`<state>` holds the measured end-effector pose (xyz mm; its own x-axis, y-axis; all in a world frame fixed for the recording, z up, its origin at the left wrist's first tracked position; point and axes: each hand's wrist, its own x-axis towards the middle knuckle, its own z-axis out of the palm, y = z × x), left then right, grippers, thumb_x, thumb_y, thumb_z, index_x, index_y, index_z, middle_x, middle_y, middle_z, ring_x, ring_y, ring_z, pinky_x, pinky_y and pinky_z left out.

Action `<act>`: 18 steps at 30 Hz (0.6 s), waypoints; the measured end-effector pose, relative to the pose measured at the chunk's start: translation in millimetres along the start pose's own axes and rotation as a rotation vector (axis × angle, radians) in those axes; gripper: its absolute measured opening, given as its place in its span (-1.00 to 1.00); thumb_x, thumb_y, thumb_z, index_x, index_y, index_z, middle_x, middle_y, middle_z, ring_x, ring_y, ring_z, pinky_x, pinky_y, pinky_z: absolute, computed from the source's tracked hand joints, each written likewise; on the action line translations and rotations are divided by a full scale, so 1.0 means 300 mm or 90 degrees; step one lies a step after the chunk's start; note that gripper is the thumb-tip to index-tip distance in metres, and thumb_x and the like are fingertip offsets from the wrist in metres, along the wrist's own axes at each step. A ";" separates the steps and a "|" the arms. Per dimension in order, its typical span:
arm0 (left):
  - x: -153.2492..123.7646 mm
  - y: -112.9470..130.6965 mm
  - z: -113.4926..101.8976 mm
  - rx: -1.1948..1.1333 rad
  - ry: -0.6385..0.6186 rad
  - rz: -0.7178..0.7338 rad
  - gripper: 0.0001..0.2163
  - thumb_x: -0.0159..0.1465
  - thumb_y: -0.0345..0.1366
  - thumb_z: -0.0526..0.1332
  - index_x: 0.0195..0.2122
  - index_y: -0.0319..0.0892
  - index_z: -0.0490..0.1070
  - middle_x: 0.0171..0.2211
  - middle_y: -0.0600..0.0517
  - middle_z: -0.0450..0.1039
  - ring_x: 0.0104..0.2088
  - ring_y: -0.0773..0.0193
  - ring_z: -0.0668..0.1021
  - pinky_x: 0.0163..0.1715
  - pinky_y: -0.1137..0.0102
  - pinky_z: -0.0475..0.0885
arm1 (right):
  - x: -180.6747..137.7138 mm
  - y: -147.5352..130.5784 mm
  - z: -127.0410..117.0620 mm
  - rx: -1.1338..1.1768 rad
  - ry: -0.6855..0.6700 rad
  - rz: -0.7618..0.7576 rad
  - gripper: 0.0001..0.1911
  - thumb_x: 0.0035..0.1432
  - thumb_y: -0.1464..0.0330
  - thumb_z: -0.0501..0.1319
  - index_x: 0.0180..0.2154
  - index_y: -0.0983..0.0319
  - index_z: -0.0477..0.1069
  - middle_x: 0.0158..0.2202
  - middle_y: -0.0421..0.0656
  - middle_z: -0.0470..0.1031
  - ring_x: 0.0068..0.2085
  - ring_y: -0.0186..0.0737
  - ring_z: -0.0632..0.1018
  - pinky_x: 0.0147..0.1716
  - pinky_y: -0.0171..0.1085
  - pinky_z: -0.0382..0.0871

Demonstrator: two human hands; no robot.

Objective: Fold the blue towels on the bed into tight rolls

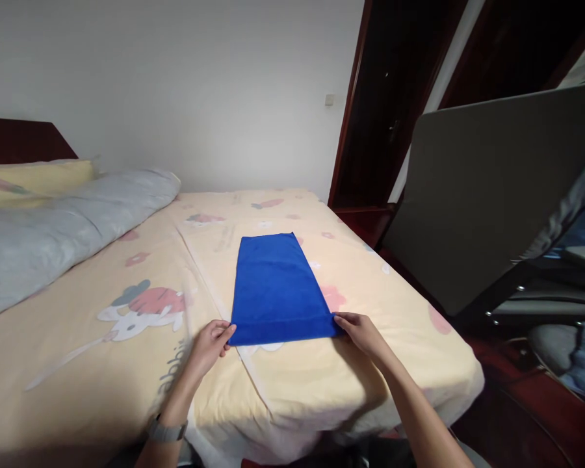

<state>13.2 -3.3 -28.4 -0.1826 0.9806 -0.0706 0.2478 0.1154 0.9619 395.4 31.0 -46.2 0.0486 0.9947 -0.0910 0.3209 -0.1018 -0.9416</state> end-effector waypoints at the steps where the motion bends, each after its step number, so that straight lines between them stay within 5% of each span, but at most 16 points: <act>1: 0.003 -0.003 0.001 0.001 0.006 0.000 -0.48 -0.03 0.20 0.35 -0.33 -0.18 0.38 -0.66 0.15 0.42 -0.67 0.32 0.48 -0.69 0.49 0.27 | -0.003 0.000 0.002 0.001 -0.001 -0.002 -0.56 0.14 0.16 0.21 -0.09 0.28 0.64 -0.27 -0.09 0.68 -0.26 -0.02 0.65 -0.42 -0.23 0.51; 9: 0.024 -0.014 0.005 -0.001 0.038 0.001 -0.47 -0.09 0.18 0.38 -0.35 -0.20 0.42 -0.58 0.04 0.54 -0.68 0.25 0.53 -0.71 0.46 0.31 | -0.002 0.008 0.025 -0.035 0.035 -0.024 -0.59 0.14 0.16 0.22 -0.10 0.24 0.65 -0.34 -0.10 0.66 -0.27 0.02 0.63 -0.34 -0.20 0.48; 14: 0.008 0.000 -0.011 -0.015 0.037 0.017 -0.48 -0.08 0.16 0.40 -0.32 -0.17 0.40 -0.58 0.08 0.53 -0.66 0.26 0.54 -0.65 0.43 0.38 | -0.004 -0.002 0.028 -0.031 0.036 -0.034 -0.49 0.15 0.12 0.21 0.04 0.26 0.53 -0.48 -0.17 0.58 -0.45 -0.13 0.56 -0.43 -0.25 0.39; 18: -0.021 0.009 -0.049 -0.014 0.028 0.043 -0.51 -0.01 0.15 0.39 -0.29 -0.13 0.35 -0.57 0.13 0.52 -0.65 0.27 0.55 -0.66 0.47 0.34 | -0.031 -0.024 0.008 -0.003 0.035 -0.077 -0.58 0.13 0.06 0.23 -0.08 0.19 0.43 -0.60 -0.29 0.43 -0.55 -0.23 0.44 -0.52 -0.31 0.25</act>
<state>1.0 -11.4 -21.4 -0.2079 0.9781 0.0055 0.2399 0.0456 0.9697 390.4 22.6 -39.4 0.0605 0.9973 0.0406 0.3326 0.0182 -0.9429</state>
